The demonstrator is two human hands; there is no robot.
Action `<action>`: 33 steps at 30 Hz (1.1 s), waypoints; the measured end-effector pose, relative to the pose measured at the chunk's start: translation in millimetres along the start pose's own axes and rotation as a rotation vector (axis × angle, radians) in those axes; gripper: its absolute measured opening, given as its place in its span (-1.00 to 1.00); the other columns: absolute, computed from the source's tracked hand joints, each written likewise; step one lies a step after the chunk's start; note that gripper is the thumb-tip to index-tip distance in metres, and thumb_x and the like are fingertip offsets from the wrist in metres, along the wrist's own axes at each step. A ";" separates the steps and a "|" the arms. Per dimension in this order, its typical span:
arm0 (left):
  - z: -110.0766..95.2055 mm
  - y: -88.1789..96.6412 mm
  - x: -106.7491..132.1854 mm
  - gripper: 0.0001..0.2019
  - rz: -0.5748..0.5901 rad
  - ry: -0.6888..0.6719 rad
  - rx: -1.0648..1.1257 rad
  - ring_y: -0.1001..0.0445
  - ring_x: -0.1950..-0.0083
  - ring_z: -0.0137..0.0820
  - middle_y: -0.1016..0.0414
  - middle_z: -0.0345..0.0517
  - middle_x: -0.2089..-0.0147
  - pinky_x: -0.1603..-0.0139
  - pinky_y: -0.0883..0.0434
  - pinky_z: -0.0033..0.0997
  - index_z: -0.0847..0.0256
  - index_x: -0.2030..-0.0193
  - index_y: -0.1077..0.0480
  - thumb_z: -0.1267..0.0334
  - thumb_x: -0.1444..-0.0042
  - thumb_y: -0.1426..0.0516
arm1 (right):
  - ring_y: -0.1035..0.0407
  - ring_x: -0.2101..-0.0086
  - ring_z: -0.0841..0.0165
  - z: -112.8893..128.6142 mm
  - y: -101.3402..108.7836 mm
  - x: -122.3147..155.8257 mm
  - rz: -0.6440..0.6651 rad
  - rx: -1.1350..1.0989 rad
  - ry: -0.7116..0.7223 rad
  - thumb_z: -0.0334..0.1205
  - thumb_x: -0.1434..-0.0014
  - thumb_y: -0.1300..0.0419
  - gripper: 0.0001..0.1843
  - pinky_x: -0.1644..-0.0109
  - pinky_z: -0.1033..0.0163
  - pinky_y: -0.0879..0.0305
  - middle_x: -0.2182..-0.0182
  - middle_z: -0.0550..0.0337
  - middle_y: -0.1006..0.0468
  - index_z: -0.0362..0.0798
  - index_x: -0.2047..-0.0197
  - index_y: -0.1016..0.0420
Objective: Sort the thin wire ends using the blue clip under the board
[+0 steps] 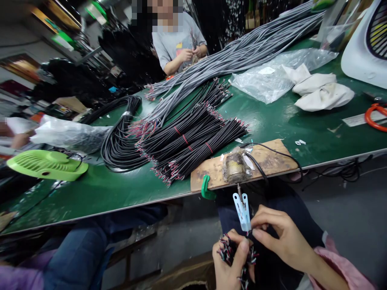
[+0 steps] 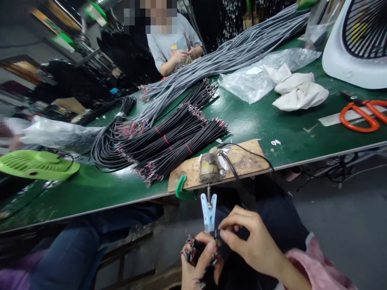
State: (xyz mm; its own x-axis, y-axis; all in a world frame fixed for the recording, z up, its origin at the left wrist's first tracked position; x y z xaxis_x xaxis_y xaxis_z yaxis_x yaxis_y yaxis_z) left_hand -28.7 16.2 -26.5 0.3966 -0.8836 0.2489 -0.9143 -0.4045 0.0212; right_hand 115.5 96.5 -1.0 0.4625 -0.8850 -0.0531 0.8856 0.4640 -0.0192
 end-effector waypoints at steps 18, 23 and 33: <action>-10.1 -15.5 -1.8 -0.62 0.023 0.115 0.334 -0.15 0.81 -0.68 -0.28 -0.35 0.66 0.78 -0.08 -0.68 0.26 0.58 -0.34 0.05 0.06 -0.36 | -0.34 0.35 0.33 -2.0 -6.8 -3.1 -0.013 -0.148 0.054 -0.25 -0.23 -0.27 -0.84 0.21 0.24 -0.23 0.44 0.16 -0.50 -0.09 0.39 -0.56; -33.0 -19.0 -4.0 -0.72 0.110 0.036 0.290 -0.30 0.72 -0.61 -0.38 -0.23 0.55 0.75 -0.21 -0.67 0.27 0.55 -0.49 0.11 0.06 -0.37 | -0.31 0.37 0.36 -4.9 -8.8 -9.9 0.120 -0.420 -0.094 -0.02 -0.23 -0.24 -0.70 0.28 0.28 -0.23 0.42 0.22 -0.39 -0.09 0.38 -0.45; -62.8 -9.6 -11.0 -0.84 0.068 -0.270 0.124 -0.41 0.55 -0.50 -0.48 -0.19 0.57 0.49 -0.34 -0.58 0.13 0.54 -0.59 0.14 0.11 -0.40 | -0.19 0.53 0.44 22.0 -7.0 -59.7 0.026 -0.390 -0.177 0.28 -0.04 -0.27 -0.41 0.47 0.34 -0.10 0.59 0.26 -0.35 -0.17 0.50 -0.48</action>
State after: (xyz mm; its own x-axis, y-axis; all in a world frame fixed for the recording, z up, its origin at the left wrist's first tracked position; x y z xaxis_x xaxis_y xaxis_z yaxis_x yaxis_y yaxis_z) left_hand -29.4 44.7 31.4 0.3572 -0.9338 -0.0206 -0.9292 -0.3531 -0.1090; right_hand 82.7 145.2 24.3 0.5149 -0.8498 0.1127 0.8069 0.4360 -0.3984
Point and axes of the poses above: each hand's wrist, its own x-axis away from the middle knuckle, its own y-axis out of the back of the hand, z = x × y, the point moved 3 cm from there along -x, towards the middle knuckle
